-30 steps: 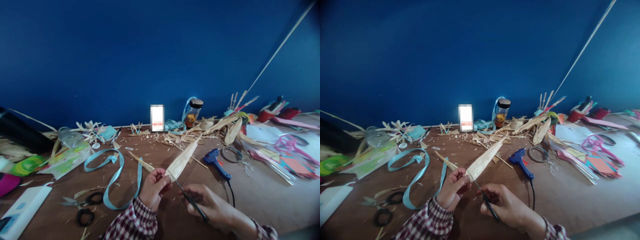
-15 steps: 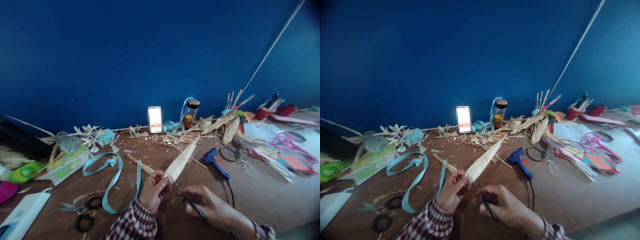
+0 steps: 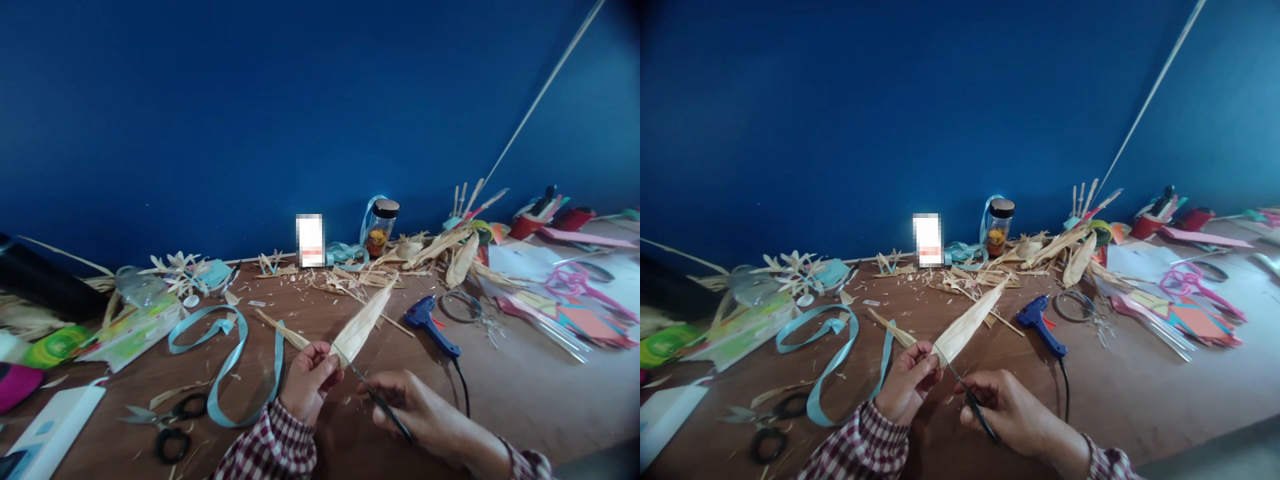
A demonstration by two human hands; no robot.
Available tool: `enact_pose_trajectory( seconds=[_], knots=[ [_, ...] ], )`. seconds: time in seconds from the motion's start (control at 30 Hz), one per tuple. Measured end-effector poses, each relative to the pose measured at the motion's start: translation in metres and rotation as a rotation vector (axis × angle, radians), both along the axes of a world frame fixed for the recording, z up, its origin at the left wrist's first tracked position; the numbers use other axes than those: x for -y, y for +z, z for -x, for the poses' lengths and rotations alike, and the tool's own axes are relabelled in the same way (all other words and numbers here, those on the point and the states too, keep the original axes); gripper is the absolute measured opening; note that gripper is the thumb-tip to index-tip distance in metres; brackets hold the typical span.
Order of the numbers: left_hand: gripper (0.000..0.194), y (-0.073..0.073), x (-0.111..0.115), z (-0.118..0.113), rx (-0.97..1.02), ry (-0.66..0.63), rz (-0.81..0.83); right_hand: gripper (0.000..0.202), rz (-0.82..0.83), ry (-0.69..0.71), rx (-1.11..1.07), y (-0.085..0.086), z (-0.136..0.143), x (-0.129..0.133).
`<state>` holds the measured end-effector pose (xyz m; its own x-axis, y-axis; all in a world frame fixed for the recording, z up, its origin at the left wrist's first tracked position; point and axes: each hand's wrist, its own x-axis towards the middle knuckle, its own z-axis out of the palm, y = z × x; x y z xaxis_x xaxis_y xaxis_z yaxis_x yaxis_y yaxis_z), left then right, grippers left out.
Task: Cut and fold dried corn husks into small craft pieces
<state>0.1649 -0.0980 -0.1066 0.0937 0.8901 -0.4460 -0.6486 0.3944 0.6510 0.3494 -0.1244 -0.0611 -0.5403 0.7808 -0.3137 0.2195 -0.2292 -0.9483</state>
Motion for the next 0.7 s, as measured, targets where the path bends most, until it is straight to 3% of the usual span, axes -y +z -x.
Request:
enact_pose_trajectory(
  seconds=[0.7],
  knots=[
    [0.045, -0.001, 0.000, 0.000, -0.015, -0.039, 0.004, 0.027, -0.051, -0.036, 0.054, -0.011, -0.002, 0.009]
  ],
)
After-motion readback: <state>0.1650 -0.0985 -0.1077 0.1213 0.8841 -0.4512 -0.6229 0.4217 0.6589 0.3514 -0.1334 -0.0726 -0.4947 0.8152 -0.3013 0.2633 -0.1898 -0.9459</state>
